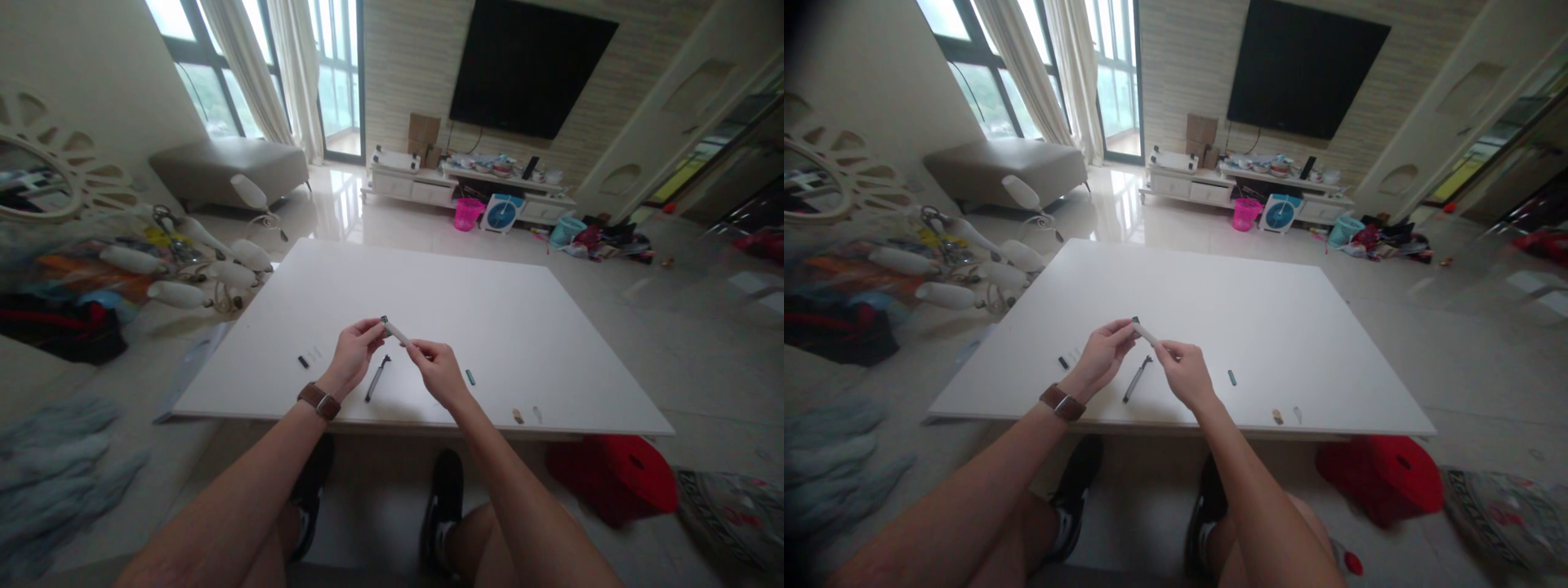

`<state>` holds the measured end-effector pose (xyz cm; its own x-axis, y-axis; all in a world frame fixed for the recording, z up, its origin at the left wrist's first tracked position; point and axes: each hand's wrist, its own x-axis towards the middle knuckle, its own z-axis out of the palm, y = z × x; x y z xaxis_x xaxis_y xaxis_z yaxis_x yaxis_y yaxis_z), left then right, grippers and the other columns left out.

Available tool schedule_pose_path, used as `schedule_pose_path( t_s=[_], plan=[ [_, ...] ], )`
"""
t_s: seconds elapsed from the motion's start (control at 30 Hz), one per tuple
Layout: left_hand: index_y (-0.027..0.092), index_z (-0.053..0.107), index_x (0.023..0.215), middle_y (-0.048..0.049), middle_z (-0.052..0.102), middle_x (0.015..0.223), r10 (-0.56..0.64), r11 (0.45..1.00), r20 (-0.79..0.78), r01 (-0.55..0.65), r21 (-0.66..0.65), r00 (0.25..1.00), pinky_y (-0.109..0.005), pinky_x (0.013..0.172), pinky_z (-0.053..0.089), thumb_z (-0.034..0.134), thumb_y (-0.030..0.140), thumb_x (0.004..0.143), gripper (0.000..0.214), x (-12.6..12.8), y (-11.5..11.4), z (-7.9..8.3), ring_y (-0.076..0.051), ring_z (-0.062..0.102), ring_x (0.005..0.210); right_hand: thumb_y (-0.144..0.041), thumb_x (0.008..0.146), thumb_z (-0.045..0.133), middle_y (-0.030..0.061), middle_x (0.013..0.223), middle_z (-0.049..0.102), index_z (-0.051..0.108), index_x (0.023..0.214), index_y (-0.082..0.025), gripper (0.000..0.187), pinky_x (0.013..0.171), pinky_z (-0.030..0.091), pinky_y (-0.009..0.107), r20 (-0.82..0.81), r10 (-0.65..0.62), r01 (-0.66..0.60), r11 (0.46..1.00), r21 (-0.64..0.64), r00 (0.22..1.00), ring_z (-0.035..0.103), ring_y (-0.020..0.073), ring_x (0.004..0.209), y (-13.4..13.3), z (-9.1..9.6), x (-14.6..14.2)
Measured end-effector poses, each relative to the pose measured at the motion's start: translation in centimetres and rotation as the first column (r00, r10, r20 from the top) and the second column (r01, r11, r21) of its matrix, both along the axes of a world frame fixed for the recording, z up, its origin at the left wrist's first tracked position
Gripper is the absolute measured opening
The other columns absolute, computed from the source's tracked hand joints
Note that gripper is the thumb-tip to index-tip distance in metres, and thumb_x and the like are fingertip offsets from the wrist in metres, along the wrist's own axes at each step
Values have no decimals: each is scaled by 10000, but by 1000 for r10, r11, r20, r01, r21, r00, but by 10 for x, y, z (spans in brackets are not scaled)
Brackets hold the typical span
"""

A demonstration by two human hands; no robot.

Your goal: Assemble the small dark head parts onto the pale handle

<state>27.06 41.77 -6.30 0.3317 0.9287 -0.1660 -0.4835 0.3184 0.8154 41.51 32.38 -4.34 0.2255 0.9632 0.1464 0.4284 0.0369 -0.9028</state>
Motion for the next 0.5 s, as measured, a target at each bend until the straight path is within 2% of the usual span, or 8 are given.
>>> schedule_pose_path(
  t_s=[0.1, 0.2, 0.4, 0.5],
  plan=[
    [138, 736, 820, -70, 716, 829, -78, 995, -80, 83, 55, 994, -275, 709, 445, 844, 281, 634, 259, 2, -4, 1, -153, 637, 779, -442, 897, 527, 1, 647, 563, 769, 930, -134, 392, 564, 306, 237, -17, -86, 86, 996, 31, 996, 443, 121, 605, 2, 0, 2],
    [130, 741, 827, -73, 712, 801, -125, 985, -131, 139, 102, 983, -278, 694, 440, 830, 287, 649, 253, 3, -7, 1, -156, 630, 758, -440, 903, 513, -3, 641, 562, 770, 918, -141, 394, 558, 301, 236, 16, -71, 71, 997, 29, 997, 443, 120, 601, 3, -2, 3],
    [152, 730, 794, -42, 706, 817, 19, 1000, 12, -19, -15, 1000, -252, 703, 444, 855, 250, 599, 251, 2, 0, -2, -123, 626, 752, -424, 898, 510, -12, 592, 512, 758, 813, -154, 377, 544, 277, 242, 87, 11, -7, 999, -47, 996, 403, 117, 571, 0, -2, 2],
    [149, 726, 785, -37, 704, 814, 43, 999, 33, -42, -31, 999, -239, 697, 442, 867, 242, 584, 262, 1, 1, -1, -114, 629, 750, -431, 901, 506, -9, 611, 522, 760, 831, -152, 383, 560, 292, 240, 61, 15, -13, 1000, -27, 998, 413, 118, 584, -1, -1, 0]
  ],
)
